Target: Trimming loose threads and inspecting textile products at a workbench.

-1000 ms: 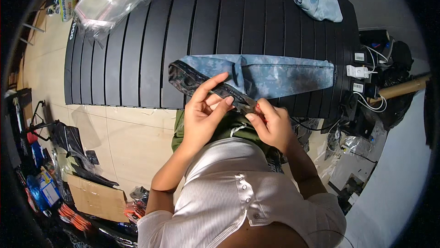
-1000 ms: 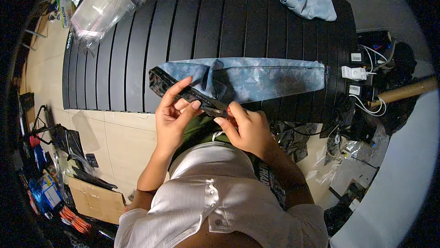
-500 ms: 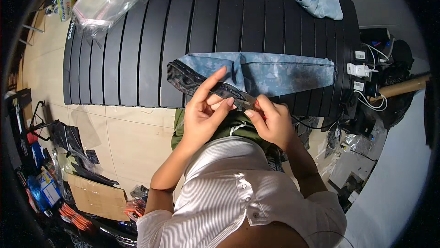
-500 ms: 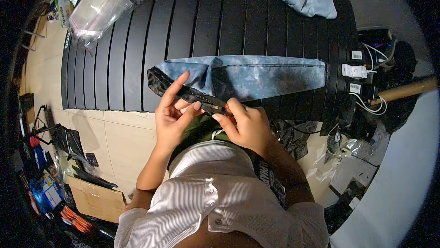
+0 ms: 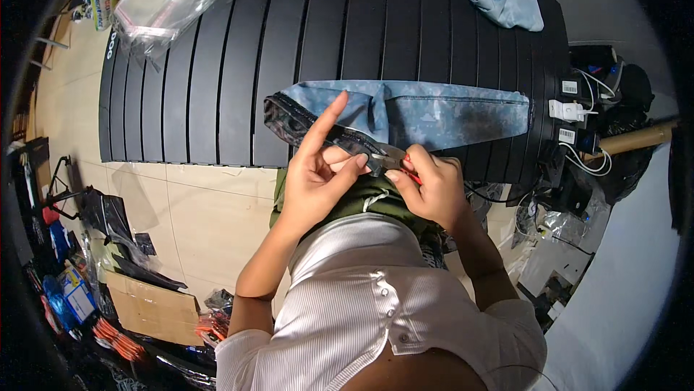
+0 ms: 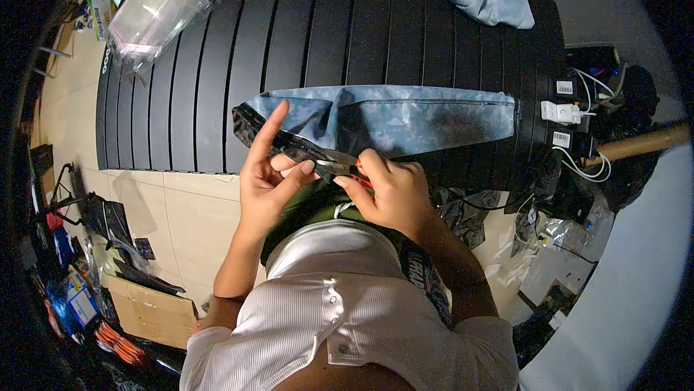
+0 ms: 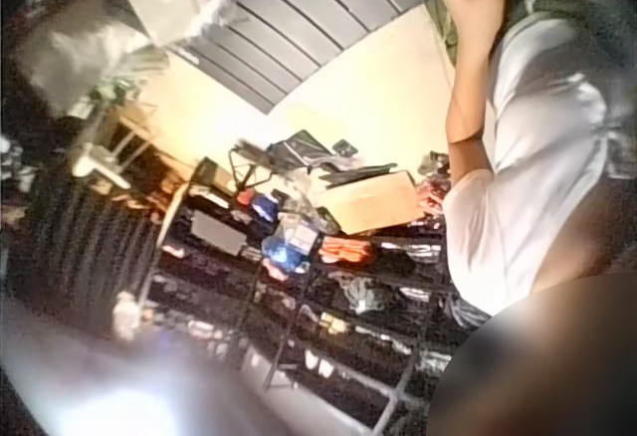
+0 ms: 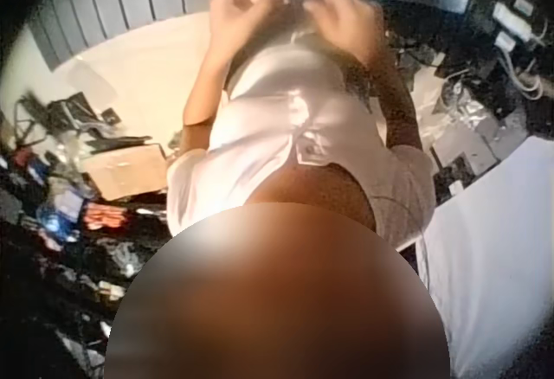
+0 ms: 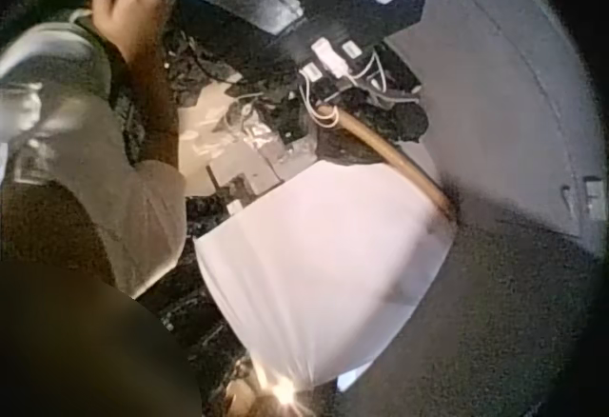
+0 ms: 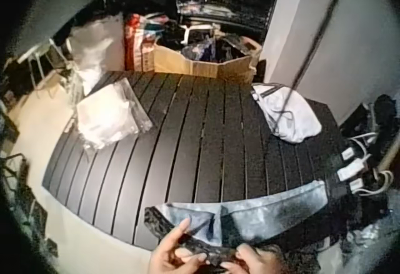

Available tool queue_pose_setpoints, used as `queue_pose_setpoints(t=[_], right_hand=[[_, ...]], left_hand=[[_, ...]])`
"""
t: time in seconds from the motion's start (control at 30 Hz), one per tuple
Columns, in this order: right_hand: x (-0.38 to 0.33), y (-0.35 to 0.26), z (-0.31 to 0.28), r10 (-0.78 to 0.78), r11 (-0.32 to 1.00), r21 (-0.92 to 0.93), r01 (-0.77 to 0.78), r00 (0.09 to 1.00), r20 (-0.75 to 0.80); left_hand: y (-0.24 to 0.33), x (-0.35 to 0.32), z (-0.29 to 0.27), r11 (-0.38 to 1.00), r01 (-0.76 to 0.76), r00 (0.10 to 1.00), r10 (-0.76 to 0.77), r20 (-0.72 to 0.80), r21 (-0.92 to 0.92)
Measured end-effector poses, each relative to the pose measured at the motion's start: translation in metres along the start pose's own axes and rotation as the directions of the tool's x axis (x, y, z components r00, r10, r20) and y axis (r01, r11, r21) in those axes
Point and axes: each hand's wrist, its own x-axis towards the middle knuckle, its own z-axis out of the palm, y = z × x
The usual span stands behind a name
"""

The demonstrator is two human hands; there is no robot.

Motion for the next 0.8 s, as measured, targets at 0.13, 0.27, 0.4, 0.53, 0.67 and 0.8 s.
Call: queue_pose_setpoints(t=[0.13, 0.27, 0.4, 0.53, 0.67, 0.8], right_hand=[[-0.007, 0.004, -0.003, 0.044, 0.994, 0.094, -0.048, 0.998, 0.044], [-0.003, 0.004, -0.004, 0.083, 0.993, 0.076, -0.086, 0.995, 0.048], [0.000, 0.000, -0.006, 0.030, 0.999, 0.033, -0.033, 0.994, 0.104], [0.000, 0.000, -0.006, 0.007, 0.999, 0.030, -0.011, 0.990, 0.137], [0.001, 0.001, -0.003, -0.011, 0.999, 0.049, 0.008, 0.998, 0.060], [0.004, -0.003, -0.002, -0.061, 0.997, 0.054, 0.058, 0.996, 0.060]], left_hand=[[0.004, 0.002, -0.002, 0.999, -0.034, 0.999, 0.034, 0.001, 0.017], [0.005, 0.003, 0.000, 1.000, -0.013, 1.000, 0.013, 0.010, -0.027], [0.006, 0.001, -0.002, 0.999, -0.012, 1.000, 0.013, 0.017, -0.031], [0.005, -0.001, -0.002, 0.999, 0.000, 1.000, 0.001, 0.014, -0.044], [0.002, -0.003, -0.003, 1.000, 0.001, 0.998, 0.000, 0.063, -0.018], [-0.002, -0.005, -0.001, 1.000, -0.001, 0.999, 0.001, 0.034, -0.011]])
